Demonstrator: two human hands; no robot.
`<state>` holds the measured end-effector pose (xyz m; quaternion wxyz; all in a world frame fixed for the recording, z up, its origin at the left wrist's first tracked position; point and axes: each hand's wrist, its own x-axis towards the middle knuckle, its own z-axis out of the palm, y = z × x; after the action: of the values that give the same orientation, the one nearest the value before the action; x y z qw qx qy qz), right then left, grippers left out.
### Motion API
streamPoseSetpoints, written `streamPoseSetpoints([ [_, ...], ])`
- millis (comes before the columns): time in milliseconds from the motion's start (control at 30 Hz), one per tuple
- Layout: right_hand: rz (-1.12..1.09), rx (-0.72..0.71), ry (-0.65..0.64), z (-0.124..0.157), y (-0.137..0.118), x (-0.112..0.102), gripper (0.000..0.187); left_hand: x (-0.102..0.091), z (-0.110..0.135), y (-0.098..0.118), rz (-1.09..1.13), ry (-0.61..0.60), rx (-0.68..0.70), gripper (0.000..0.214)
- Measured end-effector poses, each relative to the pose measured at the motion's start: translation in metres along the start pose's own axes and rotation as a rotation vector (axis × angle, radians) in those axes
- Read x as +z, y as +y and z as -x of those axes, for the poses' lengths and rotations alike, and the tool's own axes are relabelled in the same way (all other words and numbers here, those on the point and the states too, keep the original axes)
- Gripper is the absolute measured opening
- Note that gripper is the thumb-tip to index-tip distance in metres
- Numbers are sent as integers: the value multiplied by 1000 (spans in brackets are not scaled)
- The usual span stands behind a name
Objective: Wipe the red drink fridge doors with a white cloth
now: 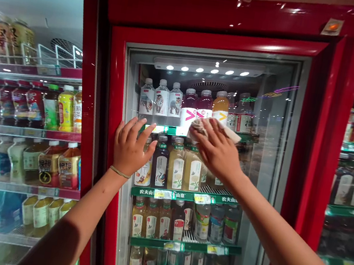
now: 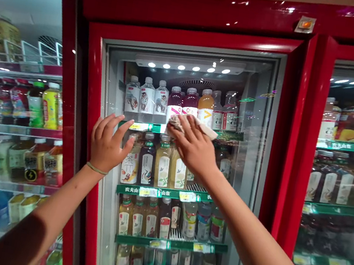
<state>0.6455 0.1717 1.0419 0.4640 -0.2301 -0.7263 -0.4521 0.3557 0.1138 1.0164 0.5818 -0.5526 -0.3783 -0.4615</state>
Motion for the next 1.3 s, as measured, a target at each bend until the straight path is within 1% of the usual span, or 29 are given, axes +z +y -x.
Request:
streamPoseSetpoints([
  [33,4,32,17,2,4,-1,61,0,0,0,8,1,-6,49],
  [100,9,153,75,2,10,-2,62,-1,0,-1,15,6,-8,47],
  [167,4,233,115,-1,5,0,63,-1,0,-1,13,11,-9,46],
  [233,-7,201,104,-4,-8,3,62,-1,0,-1,12,15,-9,46],
  [300,-27,85,50,-3,-19,5,60,-1,0,-1,16,17,-5,46],
  [367,-40,-7,15,-2,-21,4,58,-1,0,0,19,22,-2,46],
  [400,-42,-12,19,-2,-18,3,58,-1,1,0,19,23,-2,46],
  [433,-43,15,36,-4,-15,3,58,-1,1,0,20,22,-4,46],
  [500,-51,122,90,-13,-12,4,60,-1,1,1,31,17,-16,45],
  [567,-76,182,119,-25,-20,7,62,-1,2,1,57,5,-33,44],
  [633,-106,134,90,-32,-37,12,64,-1,2,0,92,-6,-54,43],
  [700,-124,34,27,-33,-54,14,62,-1,2,0,125,-10,-74,42],
  [767,-130,-42,-15,-30,-62,15,59,-2,2,-1,133,-1,-83,42],
  [833,-130,-47,-10,-31,-61,14,59,-2,2,-1,115,16,-72,41],
  [933,-135,47,50,-46,-57,16,59,-2,1,0,86,30,-52,39],
  [1000,-146,84,77,-57,-61,19,56,-2,1,0,83,25,-56,39],
  [1033,-154,75,76,-60,-65,20,54,-2,2,0,89,20,-62,39],
  [1100,-166,9,40,-59,-70,21,50,-3,2,-1,115,8,-74,38],
  [1167,-166,-64,1,-54,-68,20,48,-5,4,-4,141,-9,-76,38],
  [1200,-161,-77,-6,-51,-66,18,48,-6,6,-6,146,-19,-67,38],
  [1233,-153,-71,-3,-51,-62,17,49,-7,8,-9,143,-26,-47,38],
  [1300,-141,-14,29,-56,-58,17,49,-11,12,-14,137,-30,6,39],
])
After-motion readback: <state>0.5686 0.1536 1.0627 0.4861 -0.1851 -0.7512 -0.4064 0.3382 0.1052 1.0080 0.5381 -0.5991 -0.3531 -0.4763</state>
